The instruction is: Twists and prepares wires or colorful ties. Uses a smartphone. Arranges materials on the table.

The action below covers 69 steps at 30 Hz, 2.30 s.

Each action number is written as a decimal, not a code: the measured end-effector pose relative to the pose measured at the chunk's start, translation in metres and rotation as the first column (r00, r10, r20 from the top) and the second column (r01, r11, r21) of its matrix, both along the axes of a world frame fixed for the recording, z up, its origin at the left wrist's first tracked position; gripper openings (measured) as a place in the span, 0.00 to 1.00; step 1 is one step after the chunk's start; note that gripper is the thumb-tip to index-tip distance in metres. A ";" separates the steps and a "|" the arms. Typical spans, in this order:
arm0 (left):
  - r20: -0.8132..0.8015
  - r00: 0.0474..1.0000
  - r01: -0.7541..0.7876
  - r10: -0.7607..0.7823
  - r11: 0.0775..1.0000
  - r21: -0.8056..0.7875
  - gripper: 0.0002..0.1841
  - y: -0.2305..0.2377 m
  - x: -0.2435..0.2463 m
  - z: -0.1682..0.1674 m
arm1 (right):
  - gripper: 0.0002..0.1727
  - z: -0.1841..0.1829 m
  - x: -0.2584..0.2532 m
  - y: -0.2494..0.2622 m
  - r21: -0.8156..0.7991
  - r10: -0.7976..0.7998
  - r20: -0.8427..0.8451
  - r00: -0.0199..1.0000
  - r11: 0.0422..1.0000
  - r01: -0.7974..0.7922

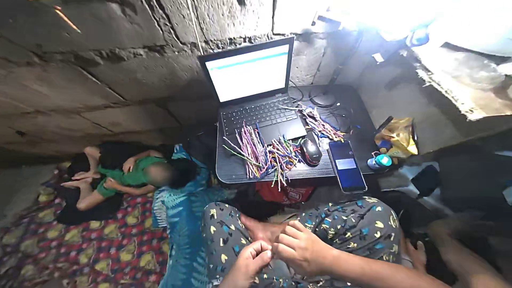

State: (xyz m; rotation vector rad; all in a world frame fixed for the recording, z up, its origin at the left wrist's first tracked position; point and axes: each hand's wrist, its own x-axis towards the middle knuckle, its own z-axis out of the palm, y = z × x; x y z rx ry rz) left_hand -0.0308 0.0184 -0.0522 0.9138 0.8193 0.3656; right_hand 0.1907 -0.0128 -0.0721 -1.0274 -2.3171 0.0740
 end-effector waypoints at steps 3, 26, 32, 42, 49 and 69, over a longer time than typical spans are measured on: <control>-0.017 1.000 0.007 -0.006 0.997 0.082 0.05 0.011 0.004 -0.005 | 0.08 -0.007 0.001 0.007 -0.011 -0.036 -0.006 0.999 0.999 0.036; -0.375 0.926 0.371 0.038 0.089 0.925 0.13 0.063 -0.015 -0.012 | 0.17 0.019 0.051 0.030 -0.835 -0.121 -0.550 0.827 0.085 -0.543; -0.222 0.847 0.155 0.483 0.175 0.972 0.15 0.075 -0.042 0.014 | 0.20 0.060 0.086 0.047 -0.649 -0.164 -0.593 0.788 0.677 -0.348; -0.609 0.570 0.395 0.552 0.466 0.792 0.18 0.025 -0.031 -0.056 | 0.21 0.017 0.048 0.122 -0.386 -0.688 -0.075 0.722 0.688 0.615; -0.645 0.502 0.472 0.577 0.443 0.763 0.17 0.027 -0.037 -0.071 | 0.26 0.005 0.079 0.102 -0.376 -0.738 0.016 0.675 0.621 0.688; -0.631 0.466 0.453 0.620 0.445 0.772 0.15 0.029 -0.030 -0.072 | 0.33 -0.004 0.123 0.150 -0.340 -0.765 0.045 0.642 0.593 0.730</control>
